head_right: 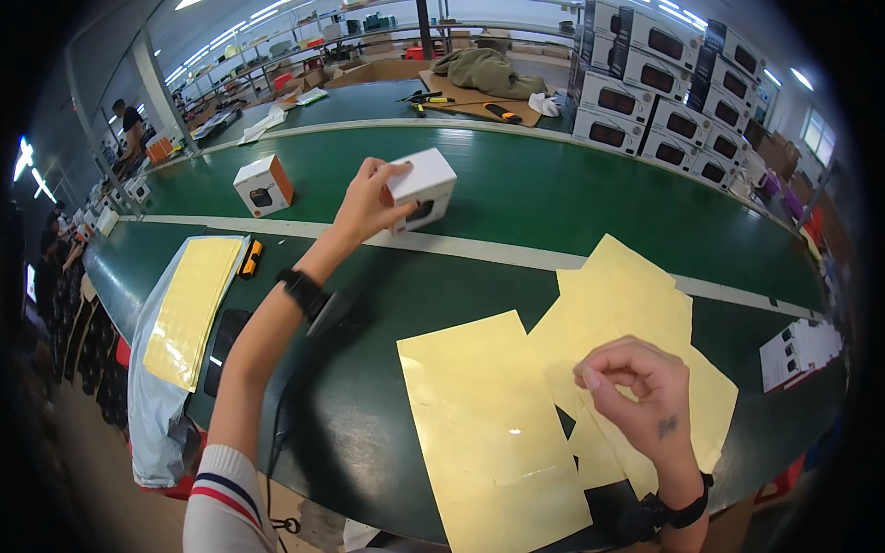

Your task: Peeling circular stickers from a sheet and applying them to small cardboard boxes.

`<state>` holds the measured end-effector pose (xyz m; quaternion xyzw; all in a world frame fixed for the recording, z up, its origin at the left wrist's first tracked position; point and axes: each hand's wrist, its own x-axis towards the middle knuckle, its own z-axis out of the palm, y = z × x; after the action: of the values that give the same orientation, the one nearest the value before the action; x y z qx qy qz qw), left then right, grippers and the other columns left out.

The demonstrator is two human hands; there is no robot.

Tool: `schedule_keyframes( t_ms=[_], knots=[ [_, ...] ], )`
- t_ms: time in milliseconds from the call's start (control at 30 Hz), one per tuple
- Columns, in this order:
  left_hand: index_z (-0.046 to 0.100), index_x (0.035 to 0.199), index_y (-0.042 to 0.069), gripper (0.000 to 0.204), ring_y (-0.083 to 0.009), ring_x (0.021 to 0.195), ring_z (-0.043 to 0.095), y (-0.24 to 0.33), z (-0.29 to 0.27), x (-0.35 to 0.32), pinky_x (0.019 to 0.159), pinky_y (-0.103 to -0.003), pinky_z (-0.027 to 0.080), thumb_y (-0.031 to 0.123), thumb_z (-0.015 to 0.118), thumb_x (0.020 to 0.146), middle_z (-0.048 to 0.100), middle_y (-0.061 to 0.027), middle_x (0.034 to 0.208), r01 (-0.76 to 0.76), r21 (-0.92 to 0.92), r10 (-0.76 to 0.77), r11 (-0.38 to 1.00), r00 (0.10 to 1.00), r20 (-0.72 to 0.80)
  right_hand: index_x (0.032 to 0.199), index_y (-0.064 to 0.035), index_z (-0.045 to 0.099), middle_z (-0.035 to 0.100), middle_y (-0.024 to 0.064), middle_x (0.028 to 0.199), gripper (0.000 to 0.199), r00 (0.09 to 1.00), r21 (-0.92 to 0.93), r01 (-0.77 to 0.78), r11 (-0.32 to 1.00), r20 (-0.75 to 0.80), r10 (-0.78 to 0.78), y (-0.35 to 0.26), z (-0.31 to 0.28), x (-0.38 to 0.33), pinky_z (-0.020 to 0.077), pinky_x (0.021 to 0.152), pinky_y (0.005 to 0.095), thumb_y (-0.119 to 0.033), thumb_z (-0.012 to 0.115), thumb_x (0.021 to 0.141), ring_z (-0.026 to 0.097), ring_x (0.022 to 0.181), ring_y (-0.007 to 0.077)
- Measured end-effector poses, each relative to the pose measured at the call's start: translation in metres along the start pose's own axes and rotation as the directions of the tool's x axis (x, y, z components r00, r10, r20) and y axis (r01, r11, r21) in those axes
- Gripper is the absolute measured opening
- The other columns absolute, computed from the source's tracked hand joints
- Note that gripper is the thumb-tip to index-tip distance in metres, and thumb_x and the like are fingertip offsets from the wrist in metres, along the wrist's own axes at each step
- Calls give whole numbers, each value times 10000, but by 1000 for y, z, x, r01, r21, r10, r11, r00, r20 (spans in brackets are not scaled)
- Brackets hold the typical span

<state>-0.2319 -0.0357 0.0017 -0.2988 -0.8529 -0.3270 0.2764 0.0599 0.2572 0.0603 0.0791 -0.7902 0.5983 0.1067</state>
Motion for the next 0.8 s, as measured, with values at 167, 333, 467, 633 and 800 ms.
schedule_keyframes(
  t_ms=[167, 333, 467, 633, 800],
  knots=[
    [611, 1135, 78, 541, -226, 825, 540, 102, -41, -68, 635, -297, 479, 197, 781, 635, 486, -117, 930, -314, -213, 337, 925, 938, 83, 855, 70, 604, 617, 126, 882, 59, 994, 18, 100, 995, -56, -99, 2, 0, 1, 516, 713, 231, 79, 588, 799, 620, 797, 158],
    [593, 1184, 80, 580, -251, 799, 552, 178, -70, -154, 548, -319, 502, 274, 766, 665, 503, -144, 935, -319, -540, 497, 779, 839, 221, 866, 63, 601, 620, 130, 911, 93, 986, 45, 164, 985, -31, -162, -5, 11, -6, 520, 744, 247, 104, 589, 784, 621, 821, 167],
    [607, 1173, 108, 554, -212, 789, 541, 189, -63, -193, 472, -283, 469, 269, 765, 667, 502, -115, 945, -255, -643, 489, 723, 845, 215, 825, 21, 623, 646, 111, 904, 111, 967, -54, 220, 974, 143, -211, -9, 28, -10, 524, 707, 237, 94, 611, 743, 636, 807, 155],
    [613, 1168, 148, 548, -204, 774, 530, 188, -57, -196, 444, -278, 434, 276, 764, 657, 493, -105, 954, -241, -648, 495, 723, 834, 242, 788, -12, 623, 664, 93, 857, 115, 946, -123, 248, 961, 245, -213, 1, 35, -11, 518, 661, 240, 54, 653, 699, 645, 758, 142],
    [645, 1096, 136, 501, -279, 948, 590, 194, -46, -203, 866, -441, 485, 230, 774, 621, 521, -168, 1152, -13, -849, 407, 528, 882, 239, 763, -8, 604, 666, 100, 867, 99, 935, -32, 171, 985, 321, -152, 9, 40, -13, 525, 679, 240, 54, 650, 700, 651, 752, 140]
  ],
)
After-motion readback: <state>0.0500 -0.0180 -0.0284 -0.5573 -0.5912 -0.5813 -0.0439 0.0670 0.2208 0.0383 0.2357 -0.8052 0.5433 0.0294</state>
